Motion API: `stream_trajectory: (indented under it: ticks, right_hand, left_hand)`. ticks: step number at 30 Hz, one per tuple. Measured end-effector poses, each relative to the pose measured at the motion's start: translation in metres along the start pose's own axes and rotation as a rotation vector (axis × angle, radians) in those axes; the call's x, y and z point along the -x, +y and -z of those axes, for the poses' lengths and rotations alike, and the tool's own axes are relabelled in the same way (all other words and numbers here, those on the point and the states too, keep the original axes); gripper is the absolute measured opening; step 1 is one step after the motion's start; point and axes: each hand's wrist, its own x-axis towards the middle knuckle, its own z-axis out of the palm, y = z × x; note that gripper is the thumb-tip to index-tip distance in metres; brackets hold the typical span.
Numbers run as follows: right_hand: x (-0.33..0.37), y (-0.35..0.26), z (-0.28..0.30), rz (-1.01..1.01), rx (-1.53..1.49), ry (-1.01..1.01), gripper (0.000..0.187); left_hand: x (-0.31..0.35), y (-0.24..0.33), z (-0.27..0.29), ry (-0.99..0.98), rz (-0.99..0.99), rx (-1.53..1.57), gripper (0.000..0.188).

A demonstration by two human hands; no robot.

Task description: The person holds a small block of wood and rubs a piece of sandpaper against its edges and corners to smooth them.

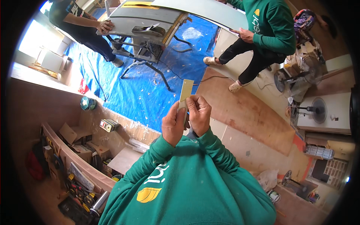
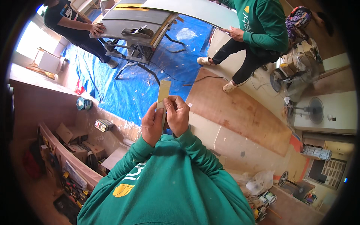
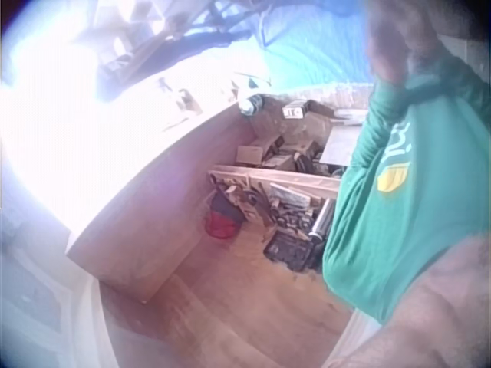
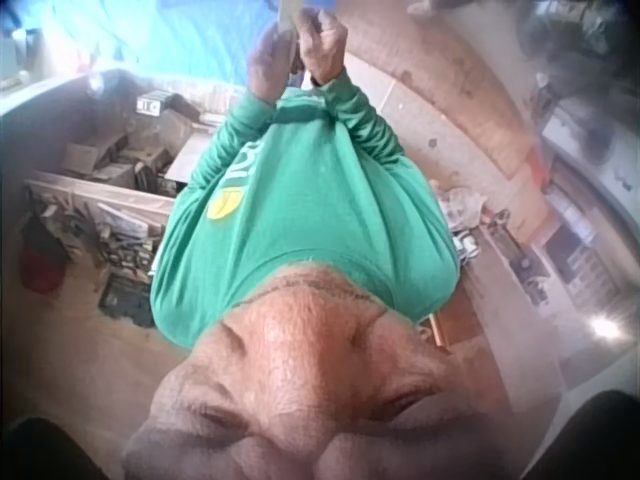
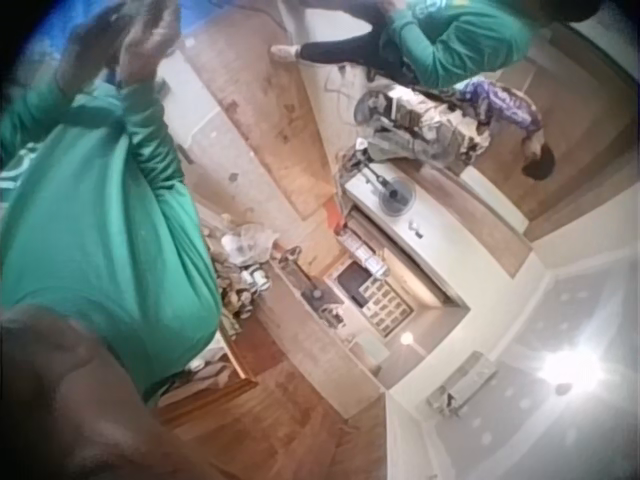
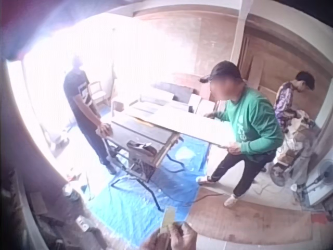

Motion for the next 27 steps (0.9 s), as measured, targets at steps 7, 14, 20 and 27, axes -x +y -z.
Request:
stream_trajectory:
  ticks: [7, 14, 20, 27]
  right_hand:
    - [-0.023, 0.017, 0.008, 0.005, 0.175, 0.083, 0.034]
    - [-0.018, -0.002, 0.026, 0.035, -0.042, 0.007, 0.041]
    - [-0.021, -0.025, 0.042, 0.508, 0.664, -0.328, 0.058]
    - [-0.013, 0.003, 0.033, 0.515, 0.621, -0.27, 0.018]
  left_hand:
    - [-0.003, -0.009, -0.01, 0.04, -0.282, -0.163, 0.028]
    - [-0.012, 0.009, 0.019, -0.245, 0.256, 0.086, 0.026]
    - [-0.01, 0.001, 0.029, -0.408, 0.238, 0.118, 0.023]
    - [-0.011, 0.019, 0.027, -0.406, 0.163, -0.151, 0.018]
